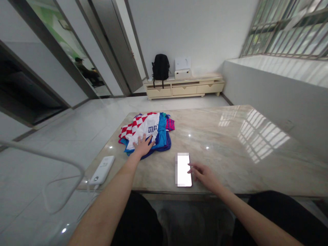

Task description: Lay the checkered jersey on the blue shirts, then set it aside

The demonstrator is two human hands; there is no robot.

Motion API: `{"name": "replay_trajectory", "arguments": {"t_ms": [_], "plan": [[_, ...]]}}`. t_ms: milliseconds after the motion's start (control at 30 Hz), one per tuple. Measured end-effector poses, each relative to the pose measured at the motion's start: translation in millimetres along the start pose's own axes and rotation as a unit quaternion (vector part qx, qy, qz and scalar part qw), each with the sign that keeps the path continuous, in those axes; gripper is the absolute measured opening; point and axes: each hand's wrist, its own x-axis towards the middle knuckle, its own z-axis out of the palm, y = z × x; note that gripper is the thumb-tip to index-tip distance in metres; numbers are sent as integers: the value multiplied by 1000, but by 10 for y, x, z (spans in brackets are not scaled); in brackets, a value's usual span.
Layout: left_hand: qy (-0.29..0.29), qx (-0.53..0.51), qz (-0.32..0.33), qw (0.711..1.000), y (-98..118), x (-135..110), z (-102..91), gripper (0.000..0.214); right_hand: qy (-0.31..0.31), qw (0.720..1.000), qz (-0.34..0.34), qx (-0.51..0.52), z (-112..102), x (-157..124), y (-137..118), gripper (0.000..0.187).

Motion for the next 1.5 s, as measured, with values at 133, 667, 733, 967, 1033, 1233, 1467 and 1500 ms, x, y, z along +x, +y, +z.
{"name": "replay_trajectory", "arguments": {"t_ms": [133, 667, 733, 967, 1033, 1233, 1467, 1500], "plan": [[-2, 0, 2, 1000, -10, 2, 8, 71, -21, 1000, -6, -2, 16, -12, 0, 39], [-18, -6, 11, 1000, -12, -19, -44, 91, -13, 1000, -14, -6, 9, 0, 42, 37], [-18, -5, 13, 1000, -14, -17, -44, 92, -12, 1000, -17, -7, 7, 1, 47, 37], [-17, 0, 16, 1000, -1, -25, -47, 97, -2, 1000, -15, -12, 6, 2, 57, 38], [-17, 1, 17, 1000, 0, -30, -50, 99, -5, 1000, -17, -8, 7, 1, 50, 38], [-18, -1, 19, 1000, 0, -35, -59, 102, -20, 1000, -11, -3, 14, -7, 25, 40], [-14, -16, 12, 1000, 3, -27, -61, 93, -11, 1000, -20, -9, 5, 2, 49, 38], [-13, -19, 10, 1000, 2, -23, -60, 91, -11, 1000, -20, -8, 5, 2, 50, 38]]}}
